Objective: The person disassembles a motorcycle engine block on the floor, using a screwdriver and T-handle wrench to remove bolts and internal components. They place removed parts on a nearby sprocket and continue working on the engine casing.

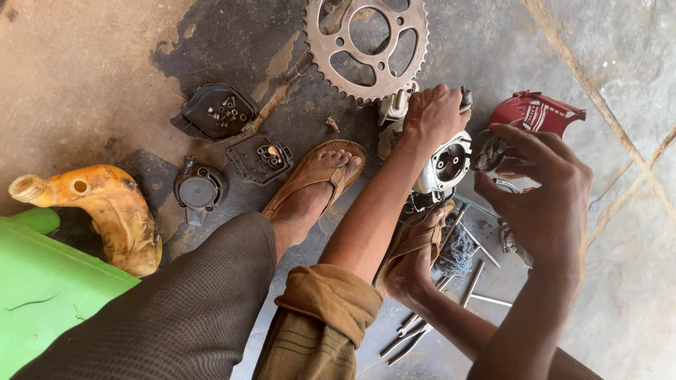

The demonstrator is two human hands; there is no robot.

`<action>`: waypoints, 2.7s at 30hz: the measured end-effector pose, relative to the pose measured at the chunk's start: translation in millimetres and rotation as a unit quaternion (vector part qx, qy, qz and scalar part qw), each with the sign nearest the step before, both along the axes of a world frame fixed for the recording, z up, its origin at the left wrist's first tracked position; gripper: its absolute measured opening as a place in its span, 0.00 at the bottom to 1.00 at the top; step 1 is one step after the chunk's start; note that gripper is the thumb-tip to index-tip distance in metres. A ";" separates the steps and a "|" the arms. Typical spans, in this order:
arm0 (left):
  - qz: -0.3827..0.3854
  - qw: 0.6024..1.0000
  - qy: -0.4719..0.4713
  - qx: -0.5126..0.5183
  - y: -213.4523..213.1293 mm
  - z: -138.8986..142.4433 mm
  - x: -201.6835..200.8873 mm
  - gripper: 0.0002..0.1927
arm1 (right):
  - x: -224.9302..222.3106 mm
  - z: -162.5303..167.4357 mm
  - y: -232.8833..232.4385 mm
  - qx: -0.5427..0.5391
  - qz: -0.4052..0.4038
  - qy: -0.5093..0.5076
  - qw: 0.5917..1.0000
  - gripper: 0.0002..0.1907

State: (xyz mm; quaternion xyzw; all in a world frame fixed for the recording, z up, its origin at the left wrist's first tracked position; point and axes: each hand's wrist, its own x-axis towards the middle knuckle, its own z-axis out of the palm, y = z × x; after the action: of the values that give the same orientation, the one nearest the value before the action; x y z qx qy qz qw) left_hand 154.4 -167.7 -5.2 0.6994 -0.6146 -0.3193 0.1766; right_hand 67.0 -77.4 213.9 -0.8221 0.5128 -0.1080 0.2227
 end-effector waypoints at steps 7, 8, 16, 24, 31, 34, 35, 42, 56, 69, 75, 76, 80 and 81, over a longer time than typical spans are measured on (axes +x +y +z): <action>-0.017 1.000 0.013 0.010 3.9 0.5 3.1 0.22 | 22.3 22.0 -18.6 -0.044 0.084 0.029 0.995 0.28; -0.024 1.000 0.011 0.014 4.1 -0.2 3.1 0.22 | 27.2 25.6 -21.3 -0.045 0.090 0.026 0.995 0.28; -0.012 1.000 0.005 -0.012 5.7 -2.3 1.7 0.21 | 68.5 49.0 -54.0 -0.067 0.179 0.030 0.981 0.28; -0.051 0.998 -0.020 -0.004 13.0 7.9 13.9 0.19 | 117.9 -25.1 -86.3 -0.008 0.245 0.031 0.969 0.31; 0.091 0.975 -0.120 -0.164 4.8 -3.3 1.1 0.31 | 128.2 -77.7 -98.5 -0.003 0.241 0.050 0.969 0.32; 0.084 0.980 -0.096 -0.151 5.2 -3.9 3.7 0.29 | 127.7 -83.7 -100.4 0.004 0.231 0.068 0.971 0.32; 0.087 0.978 -0.102 -0.160 6.5 -2.1 5.9 0.29 | 127.5 -85.2 -99.8 0.002 0.227 0.067 0.972 0.32; -0.035 0.961 -0.264 -0.077 19.5 19.1 22.1 0.31 | 129.8 -94.2 -92.4 -0.008 0.232 0.075 0.970 0.32; -0.182 0.981 -0.061 0.010 11.6 -28.0 -4.4 0.30 | 90.1 -67.4 -92.3 -0.033 0.281 0.187 0.941 0.28; 0.002 0.992 0.111 0.054 -1.6 -30.2 -5.2 0.14 | -73.7 -103.2 -27.3 0.089 0.251 0.389 0.882 0.31; 0.005 0.991 0.122 0.053 -1.6 -37.5 -8.5 0.14 | -80.5 -120.1 -24.9 0.059 0.257 0.409 0.874 0.33; 0.011 0.992 0.118 0.034 -1.4 -39.8 -9.4 0.13 | -78.9 -119.0 -22.1 0.039 0.261 0.397 0.879 0.34; 0.002 0.991 0.127 0.050 -1.1 -47.0 -12.5 0.14 | -68.4 -116.6 -14.4 0.247 0.135 0.531 0.799 0.46; 0.004 0.992 0.120 0.037 -1.2 -47.8 -13.0 0.15 | -66.7 -116.6 -12.8 0.257 0.122 0.476 0.832 0.49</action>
State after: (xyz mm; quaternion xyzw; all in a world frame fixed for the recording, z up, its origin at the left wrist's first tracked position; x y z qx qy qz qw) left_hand 141.4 -168.9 -53.0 0.6649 -0.5738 -0.4225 0.2240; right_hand 0.3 -90.2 97.2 -0.7405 0.4606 0.4604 0.1659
